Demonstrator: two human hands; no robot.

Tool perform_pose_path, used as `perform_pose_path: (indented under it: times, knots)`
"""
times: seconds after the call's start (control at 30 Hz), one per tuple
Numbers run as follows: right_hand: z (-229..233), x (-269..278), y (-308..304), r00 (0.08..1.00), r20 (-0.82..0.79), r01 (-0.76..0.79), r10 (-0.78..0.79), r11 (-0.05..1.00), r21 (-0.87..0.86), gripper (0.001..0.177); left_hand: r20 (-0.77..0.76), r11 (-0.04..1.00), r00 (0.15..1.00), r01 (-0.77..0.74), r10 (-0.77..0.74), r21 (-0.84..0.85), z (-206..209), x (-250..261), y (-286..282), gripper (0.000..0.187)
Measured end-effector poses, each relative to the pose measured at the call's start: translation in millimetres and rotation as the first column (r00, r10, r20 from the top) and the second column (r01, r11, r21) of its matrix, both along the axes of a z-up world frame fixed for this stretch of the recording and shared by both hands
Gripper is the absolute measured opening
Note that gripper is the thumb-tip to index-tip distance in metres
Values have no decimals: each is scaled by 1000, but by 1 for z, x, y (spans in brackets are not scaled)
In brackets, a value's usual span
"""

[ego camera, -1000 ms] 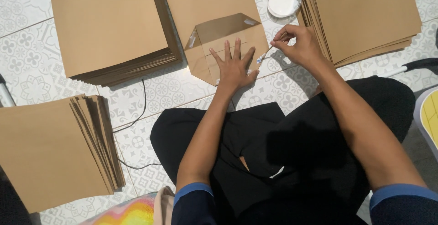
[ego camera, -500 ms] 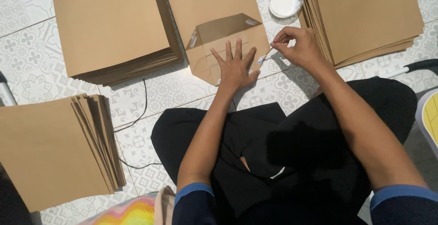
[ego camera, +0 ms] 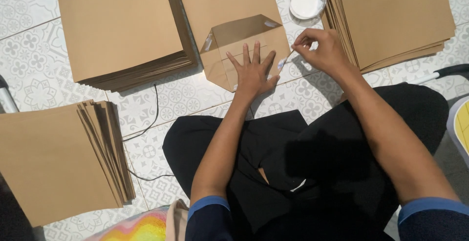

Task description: Applying glue to the bottom flaps of brown paper bags and folding them to seal the bottom.

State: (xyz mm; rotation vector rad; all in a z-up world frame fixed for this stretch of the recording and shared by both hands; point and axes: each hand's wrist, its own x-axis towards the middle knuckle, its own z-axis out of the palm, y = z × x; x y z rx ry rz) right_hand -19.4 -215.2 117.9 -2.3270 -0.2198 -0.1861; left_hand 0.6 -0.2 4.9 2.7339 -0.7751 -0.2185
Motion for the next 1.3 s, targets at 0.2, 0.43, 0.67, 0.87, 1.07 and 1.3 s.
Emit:
perform_pose_path:
  times: [0.2, 0.43, 0.67, 0.87, 1.07, 1.3]
  knots:
    - [3, 3, -9, 992, 91, 90, -89, 996, -3, 8, 28, 1000, 1000, -1, 2, -17, -2, 0, 0, 83]
    - [-9, 4, -3, 1000, -16, -9, 9, 1000, -11, 9, -19, 1000, 1000, 3, -3, 24, -8, 2, 0, 84]
    - [2, 5, -5, 997, 53, 54, -56, 998, 38, 8, -8, 1000, 1000, 1, -1, 28, -10, 2, -1, 86]
    - [-12, 7, -8, 997, 10, 81, -81, 996, -31, 12, -134, 994, 991, 9, 6, 111, 6, 3, -1, 82]
    - [5, 18, -42, 925, 276, 255, -261, 965, 57, 8, -20, 1000, 1000, 1, -1, 3, -11, 2, 0, 85]
    - [1, 42, -74, 806, 497, 328, -322, 941, 79, 6, -115, 996, 993, 31, -41, -81, -6, 4, 1, 86]
